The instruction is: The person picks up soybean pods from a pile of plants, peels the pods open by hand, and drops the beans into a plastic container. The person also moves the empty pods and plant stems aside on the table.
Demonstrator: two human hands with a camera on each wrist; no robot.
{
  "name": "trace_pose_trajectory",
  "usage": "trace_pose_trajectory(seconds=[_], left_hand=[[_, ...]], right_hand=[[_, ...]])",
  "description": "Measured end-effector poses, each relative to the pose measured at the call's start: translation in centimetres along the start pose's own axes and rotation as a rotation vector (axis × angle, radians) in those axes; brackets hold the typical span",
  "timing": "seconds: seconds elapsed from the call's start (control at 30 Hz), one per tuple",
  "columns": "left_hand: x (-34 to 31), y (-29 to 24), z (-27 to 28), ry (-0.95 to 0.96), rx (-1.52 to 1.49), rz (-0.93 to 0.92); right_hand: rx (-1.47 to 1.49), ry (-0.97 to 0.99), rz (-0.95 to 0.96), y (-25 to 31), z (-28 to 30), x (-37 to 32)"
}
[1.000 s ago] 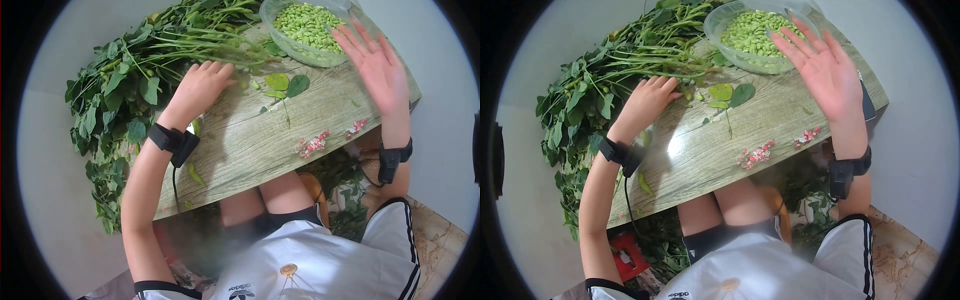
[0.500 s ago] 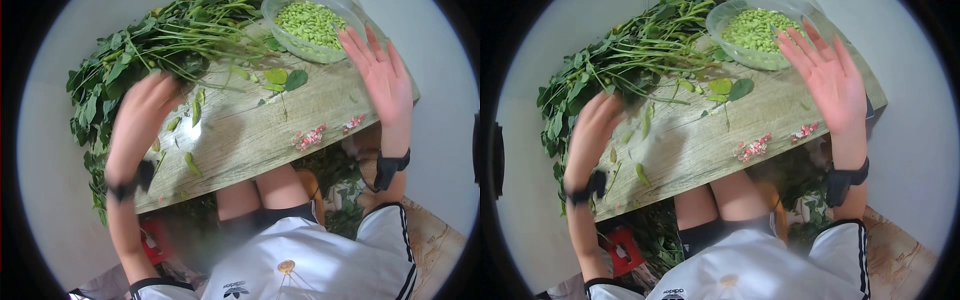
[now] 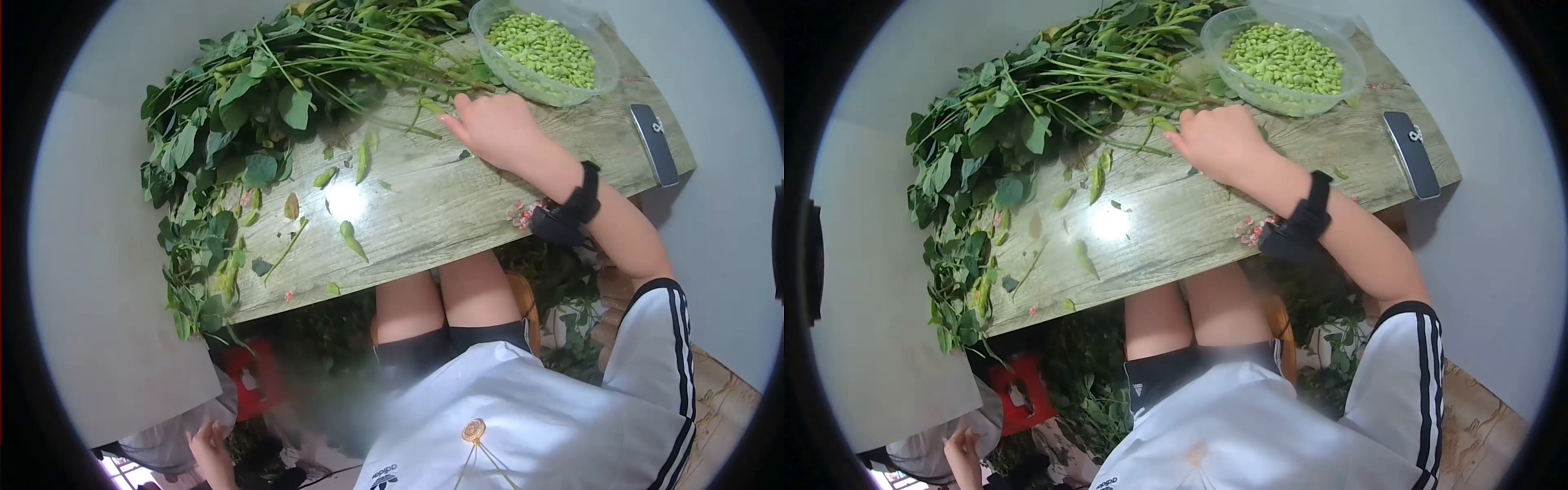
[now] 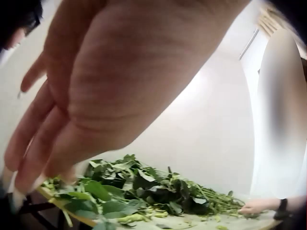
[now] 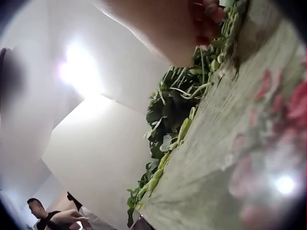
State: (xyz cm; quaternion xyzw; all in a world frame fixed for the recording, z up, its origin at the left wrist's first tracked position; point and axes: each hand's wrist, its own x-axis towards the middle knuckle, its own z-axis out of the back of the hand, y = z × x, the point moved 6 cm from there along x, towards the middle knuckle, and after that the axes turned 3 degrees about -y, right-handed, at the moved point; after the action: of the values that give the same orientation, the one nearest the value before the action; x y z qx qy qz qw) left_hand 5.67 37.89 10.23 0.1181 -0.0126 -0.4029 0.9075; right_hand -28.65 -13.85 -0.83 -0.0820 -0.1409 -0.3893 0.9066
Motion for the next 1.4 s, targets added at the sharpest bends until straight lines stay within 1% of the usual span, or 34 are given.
trace_pose_trajectory(seconds=[0.03, 0.07, 0.1, 0.13, 0.2, 0.23, 0.27, 0.33, 0.37, 0.4, 0.43, 0.47, 0.53, 0.6, 0.63, 0.67, 0.7, 0.73, 0.77, 0.8, 0.83, 0.87, 0.93, 0.97, 1.0, 1.03, 1.07, 1.13, 1.17, 1.23, 1.27, 1.33, 1.37, 1.4], left_hand=[[1.0, -1.8, 0.7, -0.003, -0.005, -0.01], [1.6, -6.1, 2.3, -0.092, 0.422, -0.257], [1.6, -8.9, 2.5, -0.187, 0.85, -0.5], [2.2, -8.1, 2.1, -0.193, 0.844, -0.505], [3.4, -5.7, 1.2, 0.005, 0.042, -0.477], [4.4, -8.1, 2.9, -0.035, -0.697, 0.026], [5.0, -9.7, 2.9, -0.032, -0.701, 0.025], [6.0, -12.9, 3.7, -0.159, -0.502, -0.284], [6.7, -13.5, 3.5, -0.159, -0.505, -0.284], [7.5, -13.8, 3.1, -0.073, -0.676, -0.264], [8.1, -14.2, 2.7, 0.017, -0.845, -0.24], [8.9, -14.1, 2.8, 0.021, -0.846, -0.236], [10.0, -14.0, 2.3, 0.097, -0.693, -0.325], [10.8, -13.2, 1.6, 0.089, -0.723, -0.273], [11.2, -12.6, 1.0, 0.055, -0.78, -0.319], [11.4, -12.2, 0.9, 0.026, -0.776, -0.283], [11.4, -11.3, 0.7, 0.005, -0.769, -0.269], [11.1, -9.9, 0.5, -0.026, -0.676, -0.277], [10.9, -8.5, 0.3, -0.055, -0.595, -0.283], [10.5, -6.4, -0.2, -0.071, -0.579, -0.317], [9.9, -5.4, -0.3, -0.055, -0.505, -0.273], [9.7, -5.2, -0.3, -0.083, -0.377, -0.349], [8.4, -4.8, -0.2, -0.107, -0.382, -0.302], [7.9, -3.7, -0.8, -0.092, -0.381, -0.261], [7.3, -2.9, -1.4, -0.071, -0.445, -0.266], [6.8, -2.1, -2.0, -0.051, -0.509, -0.274], [6.3, -1.1, -2.8, -0.037, -0.509, -0.242], [5.1, 0.7, -4.2, -0.048, -0.654, -0.174], [4.6, 1.2, -4.9, -0.045, -0.657, -0.145], [3.6, 1.7, -5.9, -0.063, -0.595, -0.062], [3.0, 2.2, -6.5, -0.066, -0.566, -0.02], [1.6, 3.7, -7.6, -0.077, -0.59, 0.006], [0.8, 4.5, -8.3, -0.064, -0.594, 0.032], [0.1, 5.2, -8.9, -0.056, -0.595, 0.053]], right_hand=[[-0.009, 0.0, -0.008, 0.0, -0.5, 0.2], [-0.03, 0.016, 0.04, 0.2, -0.9, 0.4], [-0.05, 0.032, 0.089, 0.4, -1.3, 0.5], [-0.058, 0.033, 0.084, 0.2, -1.5, 0.5], [-0.07, 0.029, 0.188, 0.8, -1.8, 0.5], [-0.076, 0.031, 0.189, 0.7, -1.7, 0.6], [-0.072, 0.055, 0.202, 0.7, -1.6, 0.5], [-0.072, 0.078, 0.217, 0.8, -0.6, 0.4], [-0.08, 0.127, 0.197, 0.7, 0.2, 0.3], [-0.088, 0.175, 0.176, 0.6, 1.2, 0.3], [0.059, 0.154, 0.0, -0.7, 2.9, 0.3], [0.205, 0.137, -0.174, -2.4, 4.6, -0.1], [0.096, -0.019, -0.292, -5.9, 7.8, -1.1], [0.024, -0.175, -0.445, -11.8, 8.4, -2.1], [-0.056, -0.165, -0.499, -15.0, 8.4, -2.7], [-0.126, -0.145, -0.535, -17.2, 8.2, -2.7], [0.001, -0.036, -0.612, -17.4, 8.8, -2.8], [-0.057, -0.106, -0.612, -18.9, 8.9, -3.3], [-0.068, -0.097, -0.564, -22.9, 7.9, -3.4], [-0.06, -0.093, -0.585, -24.1, 8.0, -3.6], [-0.055, -0.033, -0.539, -27.2, 7.8, -3.5], [-0.083, -0.046, -0.543, -29.5, 7.3, -3.6], [-0.081, -0.061, -0.35, -28.1, 8.2, -3.2], [-0.09, -0.089, -0.345, -27.8, 8.4, -3.0], [-0.099, -0.118, -0.348, -27.5, 8.7, -2.9], [-0.11, -0.104, -0.38, -27.4, 8.9, -2.9], [-0.122, -0.089, -0.412, -27.1, 9.2, -2.9], [-0.106, -0.073, -0.505, -25.2, 9.8, -3.1], [-0.097, -0.067, -0.478, -24.5, 10.1, -2.8], [-0.205, -0.039, -0.569, -24.2, 11.0, -2.1], [-0.202, -0.033, -0.54, -23.4, 11.2, -1.7], [-0.185, -0.116, -0.43, -19.8, 11.9, -0.7], [-0.185, -0.109, -0.406, -17.7, 12.2, 0.1], [-0.182, -0.102, -0.428, -15.6, 12.4, 0.5]])
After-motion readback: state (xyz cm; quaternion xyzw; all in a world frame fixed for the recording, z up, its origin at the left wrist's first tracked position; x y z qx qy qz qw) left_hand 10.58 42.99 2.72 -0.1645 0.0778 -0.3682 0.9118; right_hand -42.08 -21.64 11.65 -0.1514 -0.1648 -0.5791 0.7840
